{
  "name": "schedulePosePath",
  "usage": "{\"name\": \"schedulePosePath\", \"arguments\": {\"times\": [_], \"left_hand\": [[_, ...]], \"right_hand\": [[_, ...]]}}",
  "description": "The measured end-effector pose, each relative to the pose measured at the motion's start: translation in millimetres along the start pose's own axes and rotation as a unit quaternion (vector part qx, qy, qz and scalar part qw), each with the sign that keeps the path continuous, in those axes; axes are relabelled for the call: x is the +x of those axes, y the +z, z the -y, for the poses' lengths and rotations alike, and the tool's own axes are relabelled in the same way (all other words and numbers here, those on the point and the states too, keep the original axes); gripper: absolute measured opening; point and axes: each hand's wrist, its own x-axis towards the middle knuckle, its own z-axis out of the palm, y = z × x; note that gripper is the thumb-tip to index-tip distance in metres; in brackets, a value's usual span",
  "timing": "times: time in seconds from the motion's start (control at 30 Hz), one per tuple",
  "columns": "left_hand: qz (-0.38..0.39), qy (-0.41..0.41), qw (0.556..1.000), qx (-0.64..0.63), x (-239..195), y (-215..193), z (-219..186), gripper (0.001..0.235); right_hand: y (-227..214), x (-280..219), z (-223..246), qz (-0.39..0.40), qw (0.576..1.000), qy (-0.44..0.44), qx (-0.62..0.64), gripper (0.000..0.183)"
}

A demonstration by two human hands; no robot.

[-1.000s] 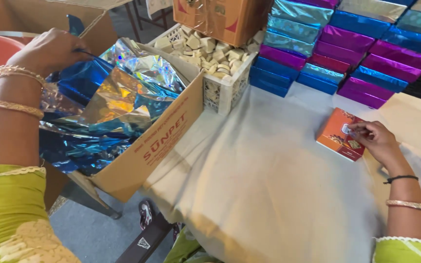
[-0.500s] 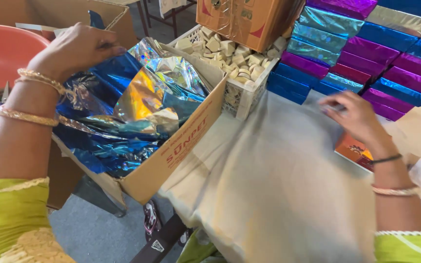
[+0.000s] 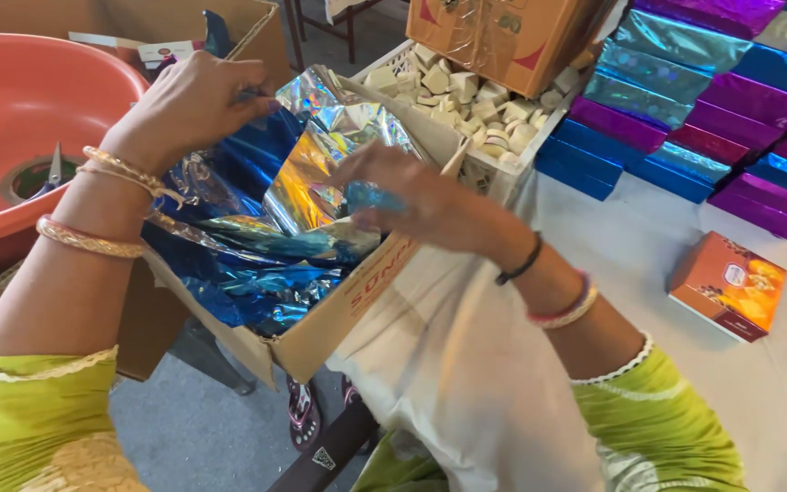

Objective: The person places small, round, beige objects into a small white box and closes it. They then retrieve a sheet of shiny blue wrapping paper, place the box on it, and fold the paper around the box. Finally, they use a yellow tape dispenser to apply clear tape to secure the wrapping.

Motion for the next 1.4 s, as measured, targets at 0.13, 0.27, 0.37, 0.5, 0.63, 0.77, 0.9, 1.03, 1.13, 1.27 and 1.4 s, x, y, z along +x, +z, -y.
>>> {"name": "schedulePosePath", "arguments": {"times": [0.13,0.27,0.37,0.5,0.63,0.77,0.9,1.03,1.13,1.27,1.4], "left_hand": [[-0.076,0.028,0.994,0.071,-20.0,-13.1,-10.9,0.023],[0.018,-0.017,0.997,0.072,-36.5,-25.1,2.3,0.024],[0.205,-0.007,0.975,-0.085,-51.6,-18.0,22.6,0.03],[0.318,-0.137,0.936,-0.067,-65.1,-12.9,31.6,0.029],[0.262,-0.074,0.959,0.071,-63.6,-14.3,31.1,0.023],[0.146,-0.079,0.986,0.013,-54.4,-22.3,14.9,0.025],[0.054,-0.063,0.997,-0.001,-43.6,-29.6,-4.4,0.025],[-0.02,0.039,0.999,-0.027,-33.3,-33.1,-20.5,0.02],[-0.085,0.075,0.993,0.032,-25.4,-34.8,-30.7,0.009],[-0.161,0.079,0.983,0.047,-14.2,-29.1,-23.9,0.007],[-0.232,-0.003,0.965,-0.119,-1.4,-25.9,-30.3,0.009]], "right_hand": [[32.6,-0.1,-0.4,0.025,0.994,-0.076,-0.071,0.034],[42.6,-9.5,-39.9,0.049,0.989,0.022,-0.138,0.025],[38.2,-15.4,-60.5,0.065,0.988,0.111,-0.08,0.023],[35.9,-17.6,-60.7,0.036,0.989,0.138,-0.038,0.026],[31.0,-15.0,-35.7,-0.001,0.989,0.146,-0.009,0.023],[21.0,-7.2,11.8,-0.058,0.994,0.068,0.055,0.031],[32.1,-6.8,28.3,-0.061,0.998,-0.005,-0.015,0.04],[33.5,0.3,28.3,-0.04,0.992,0.109,0.055,0.041],[36.4,-2.5,20.4,-0.015,0.995,0.082,0.056,0.044],[52.0,-15.6,-5.6,-0.011,0.995,0.01,-0.097,0.036],[53.2,-22.1,-35.5,0.032,0.989,0.136,-0.057,0.033]]}}
